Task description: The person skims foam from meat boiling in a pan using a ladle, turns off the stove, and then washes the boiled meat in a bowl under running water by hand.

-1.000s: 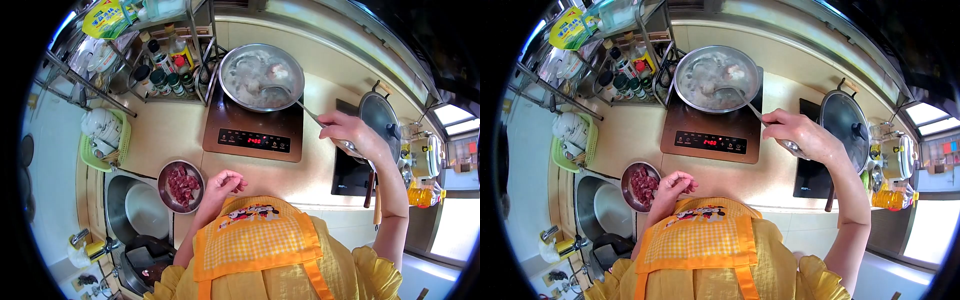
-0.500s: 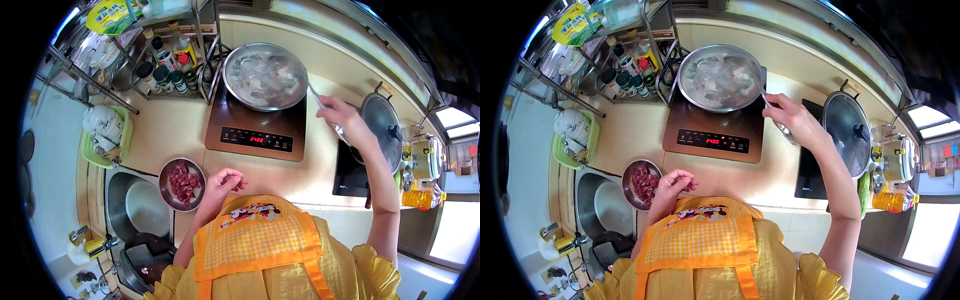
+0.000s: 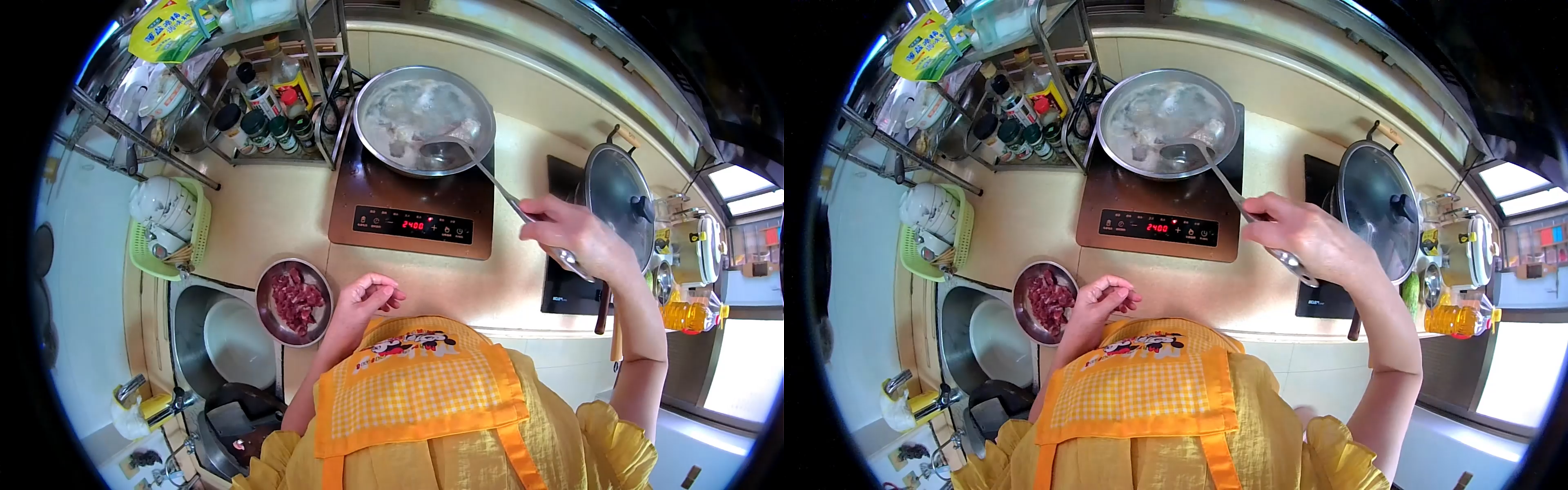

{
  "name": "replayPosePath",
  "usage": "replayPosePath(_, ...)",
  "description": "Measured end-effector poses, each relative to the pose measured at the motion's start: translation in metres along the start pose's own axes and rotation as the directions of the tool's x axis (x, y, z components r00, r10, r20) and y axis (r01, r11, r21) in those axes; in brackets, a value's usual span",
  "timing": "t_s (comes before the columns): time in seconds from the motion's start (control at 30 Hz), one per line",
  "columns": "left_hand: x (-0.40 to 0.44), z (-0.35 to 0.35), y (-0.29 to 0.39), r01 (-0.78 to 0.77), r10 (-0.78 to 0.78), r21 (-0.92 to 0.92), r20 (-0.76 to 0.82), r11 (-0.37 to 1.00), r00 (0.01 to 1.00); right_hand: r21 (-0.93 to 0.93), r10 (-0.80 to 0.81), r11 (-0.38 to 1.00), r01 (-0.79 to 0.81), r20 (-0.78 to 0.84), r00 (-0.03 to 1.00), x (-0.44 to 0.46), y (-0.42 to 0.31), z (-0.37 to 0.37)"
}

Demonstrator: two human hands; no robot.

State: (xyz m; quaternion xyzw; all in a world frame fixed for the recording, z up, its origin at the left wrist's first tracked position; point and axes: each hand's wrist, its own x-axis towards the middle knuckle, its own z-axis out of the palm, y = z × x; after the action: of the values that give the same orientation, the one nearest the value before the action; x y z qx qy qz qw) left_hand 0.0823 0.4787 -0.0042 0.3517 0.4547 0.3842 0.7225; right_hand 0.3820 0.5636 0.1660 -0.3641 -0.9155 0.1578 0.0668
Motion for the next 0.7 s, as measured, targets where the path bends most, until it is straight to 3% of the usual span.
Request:
replayPosePath(0.13, -0.002, -0.004, 0.002, 0.015, -0.015, 0.001, -0.027, 1.000, 1.000, -0.020, -0.043, 0.999, 0.044, 0.050, 0.998, 0.012, 0.010, 0.014)
replayPosePath(0.33, -0.002, -0.003, -0.001, 0.021, -0.021, -0.022, -0.013, 1.000, 1.000, -0.025, 0.027, 0.999, -0.027, -0.003, 1.000, 0.001, 0.000, 0.002)
replayPosePath(0.43, -0.001, 0.000, -0.001, 0.024, -0.024, -0.007, -0.021, 1.000, 0.999, -0.131, 0.030, 0.990, -0.043, -0.101, 0.994, 0.001, -0.004, -0.002)
replayPosePath(0.53, -0.002, 0.001, 0.002, 0.022, -0.022, 0.003, -0.022, 1.000, 1.000, -0.185, 0.049, 0.981, -0.054, -0.035, 0.998, 0.004, 0.001, 0.005)
replayPosePath(0.7, -0.002, -0.002, -0.002, 0.022, -0.023, -0.009, -0.045, 1.000, 0.999, -0.110, 0.023, 0.994, -0.019, 0.032, 0.999, -0.002, -0.007, 0.009)
